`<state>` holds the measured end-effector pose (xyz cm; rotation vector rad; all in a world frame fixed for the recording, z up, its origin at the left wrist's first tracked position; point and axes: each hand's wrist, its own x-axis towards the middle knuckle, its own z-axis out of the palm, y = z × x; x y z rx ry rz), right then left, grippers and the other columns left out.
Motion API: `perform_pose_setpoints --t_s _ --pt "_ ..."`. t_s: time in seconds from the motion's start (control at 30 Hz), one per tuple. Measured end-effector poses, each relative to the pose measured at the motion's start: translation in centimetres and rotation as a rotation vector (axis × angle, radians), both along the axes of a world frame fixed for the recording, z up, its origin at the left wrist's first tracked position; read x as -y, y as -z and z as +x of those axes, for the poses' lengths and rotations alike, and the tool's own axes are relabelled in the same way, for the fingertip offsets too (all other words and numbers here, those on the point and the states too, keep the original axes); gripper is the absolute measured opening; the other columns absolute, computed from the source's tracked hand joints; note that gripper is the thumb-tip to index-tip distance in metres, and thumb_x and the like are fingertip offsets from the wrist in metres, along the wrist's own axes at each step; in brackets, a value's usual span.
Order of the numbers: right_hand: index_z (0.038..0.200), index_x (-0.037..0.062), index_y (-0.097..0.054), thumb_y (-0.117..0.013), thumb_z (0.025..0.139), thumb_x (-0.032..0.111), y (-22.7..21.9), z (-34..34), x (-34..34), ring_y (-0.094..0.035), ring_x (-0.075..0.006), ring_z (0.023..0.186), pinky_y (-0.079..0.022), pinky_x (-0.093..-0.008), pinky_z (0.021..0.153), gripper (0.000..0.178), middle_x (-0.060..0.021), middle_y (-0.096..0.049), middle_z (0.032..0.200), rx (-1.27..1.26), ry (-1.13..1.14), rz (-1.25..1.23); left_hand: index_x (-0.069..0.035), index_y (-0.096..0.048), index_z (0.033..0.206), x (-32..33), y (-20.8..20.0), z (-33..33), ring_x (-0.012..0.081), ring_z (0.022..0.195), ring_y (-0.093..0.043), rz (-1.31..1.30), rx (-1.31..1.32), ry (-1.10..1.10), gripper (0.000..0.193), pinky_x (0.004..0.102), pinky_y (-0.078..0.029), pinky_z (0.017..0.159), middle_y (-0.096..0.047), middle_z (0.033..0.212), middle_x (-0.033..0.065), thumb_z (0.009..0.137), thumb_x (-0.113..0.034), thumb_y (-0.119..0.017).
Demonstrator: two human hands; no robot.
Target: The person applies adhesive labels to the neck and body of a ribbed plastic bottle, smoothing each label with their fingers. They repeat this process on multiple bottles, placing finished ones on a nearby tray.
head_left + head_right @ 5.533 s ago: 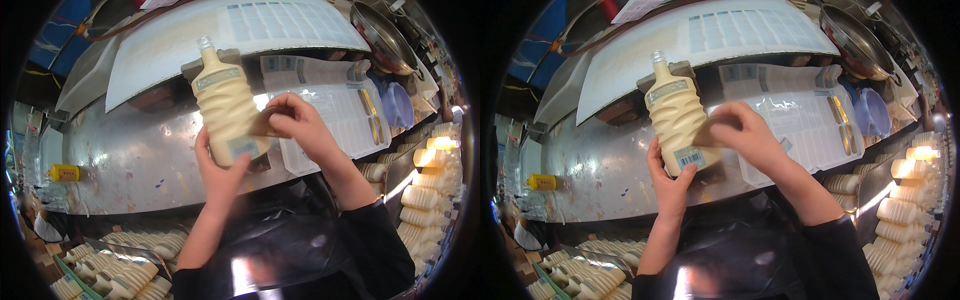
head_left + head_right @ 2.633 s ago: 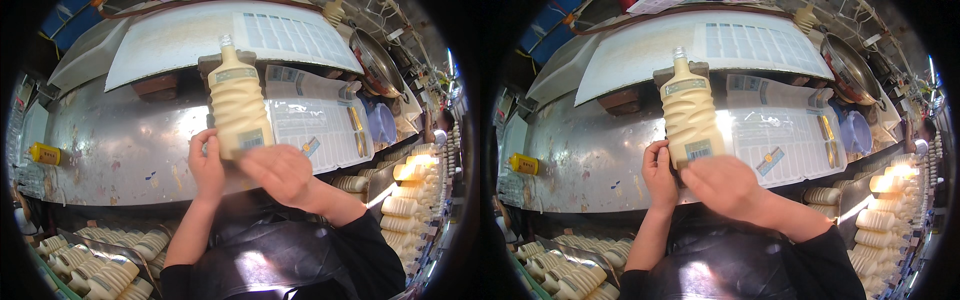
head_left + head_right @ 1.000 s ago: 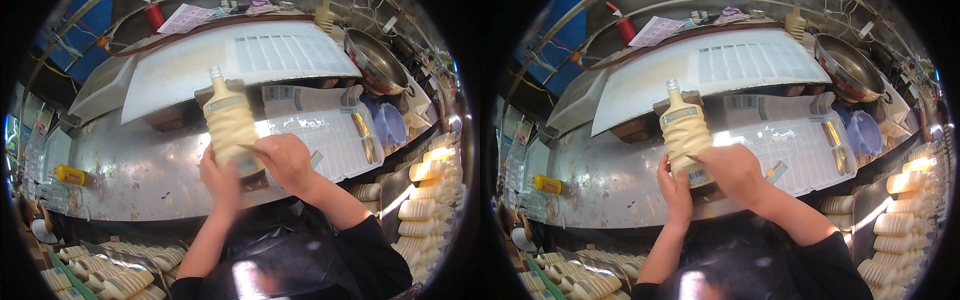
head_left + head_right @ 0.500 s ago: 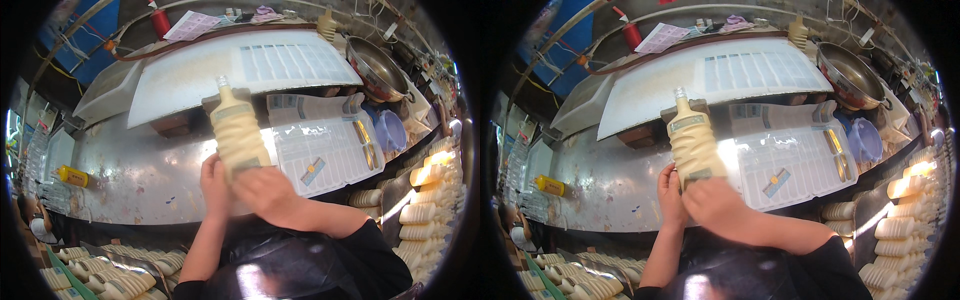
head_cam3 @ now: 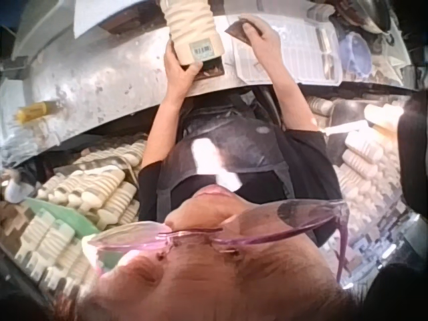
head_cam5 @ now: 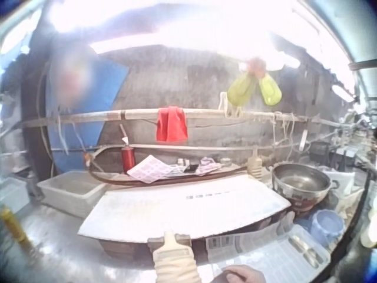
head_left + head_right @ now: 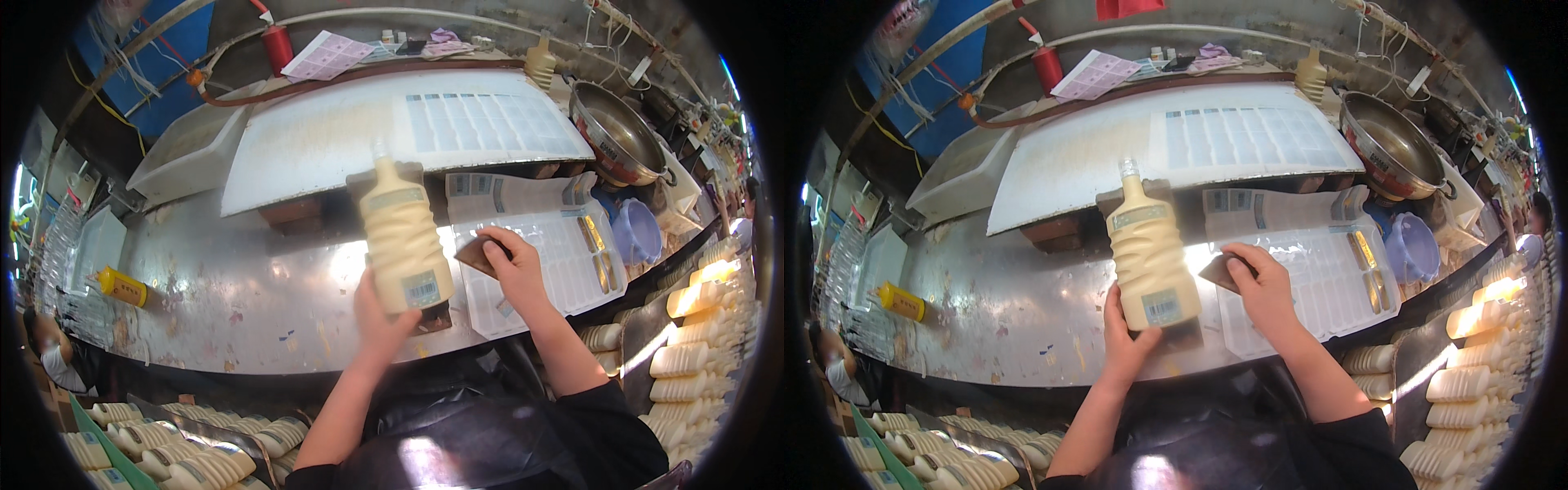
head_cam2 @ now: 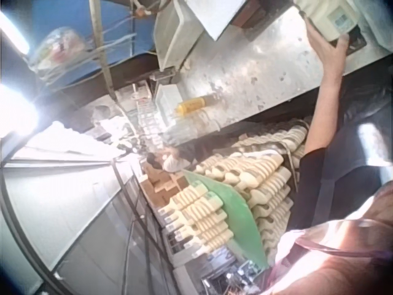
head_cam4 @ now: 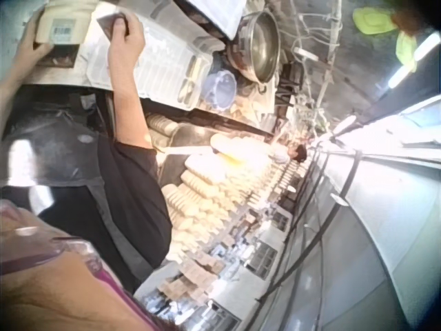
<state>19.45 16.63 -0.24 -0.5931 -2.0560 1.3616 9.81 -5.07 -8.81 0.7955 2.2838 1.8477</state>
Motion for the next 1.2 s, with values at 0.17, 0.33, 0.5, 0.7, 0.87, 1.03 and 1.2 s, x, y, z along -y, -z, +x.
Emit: perform_pose_setpoints --t_s 0.17,0.33,0.5,0.7,0.87,1.03,1.2 --pt "0.114 0.0014 -0.073 -0.056 0.103 0.023 0.0 0.2 -2.0 -0.053 -0.0079 0.078 -0.042 -0.0236 0.071 0.030 0.0019 -0.059 0.080 0.213 -0.208 -0.459 -0.001 -0.056 0.137 -0.3 -1.3 -0.4 0.0413 0.116 -0.059 -0.006 -0.057 -0.080 0.077 0.0498 -0.046 0.099 -0.066 0.123 0.0183 0.071 -0.025 -0.087" --pt "0.135 -0.0005 -0.064 -0.053 0.107 0.024 -2.9 -0.4 0.2 -0.054 -0.0072 0.076 -0.047 -0.0246 0.070 0.039 0.0005 -0.059 0.080 0.226 -0.448 -0.420 -0.002 -0.057 0.139 1.0 -7.7 0.0 0.0333 0.118 -0.061 -0.227 -0.621 -0.129 0.080 0.0439 -0.048 0.103 -0.062 0.129 0.0151 0.067 -0.011 -0.091" --pt "0.136 -0.0020 -0.062 -0.052 0.108 0.028 -2.0 -1.1 1.2 -0.057 -0.0080 0.075 -0.049 -0.0255 0.069 0.042 0.0007 -0.060 0.079 0.202 -0.424 -0.282 -0.005 -0.065 0.124 -0.1 -6.6 -0.6 0.0361 0.116 -0.059 -0.195 -0.761 -0.106 0.068 0.0452 -0.049 0.100 -0.061 0.127 0.0155 0.064 -0.014 -0.093" --pt "0.117 0.0024 -0.074 -0.061 0.100 0.035 -1.2 2.4 -3.2 -0.070 -0.0187 0.074 -0.054 -0.0343 0.071 0.040 -0.0122 -0.073 0.080 0.346 -0.205 -0.160 -0.006 -0.067 0.122 -1.0 -5.7 0.0 0.0364 0.112 -0.059 -0.232 -0.716 -0.081 0.065 0.0442 -0.051 0.094 -0.060 0.125 0.0154 0.062 -0.008 -0.092" --pt "0.104 0.0035 -0.078 -0.066 0.093 0.037 -0.4 6.3 -6.9 -0.073 -0.0299 0.074 -0.055 -0.0396 0.072 0.037 -0.0169 -0.073 0.077 0.453 0.001 0.098 -0.005 -0.070 0.122 -0.1 -6.1 0.0 0.0396 0.114 -0.060 -0.312 -0.749 -0.047 0.060 0.0475 -0.050 0.097 -0.061 0.125 0.0175 0.064 -0.003 -0.084" --pt "0.109 0.0034 -0.077 -0.071 0.089 0.030 1.3 9.6 -8.1 -0.071 -0.0300 0.074 -0.055 -0.0396 0.070 0.034 -0.0158 -0.072 0.077 0.586 0.105 0.321 -0.003 -0.070 0.120 0.0 -7.0 0.1 0.0403 0.114 -0.061 -0.330 -0.746 -0.025 0.057 0.0477 -0.050 0.096 -0.061 0.126 0.0182 0.065 0.001 -0.082" --pt "0.111 0.0059 -0.076 -0.070 0.088 0.032 2.5 9.6 -8.5 -0.071 -0.0374 0.089 -0.055 -0.0477 0.079 0.035 -0.0190 -0.074 0.090 0.621 0.111 0.415 -0.002 -0.061 0.133 0.0 -7.4 0.4 0.0415 0.124 -0.054 -0.408 -0.640 0.021 0.069 0.0491 -0.045 0.104 -0.054 0.136 0.0215 0.069 -0.009 -0.084"
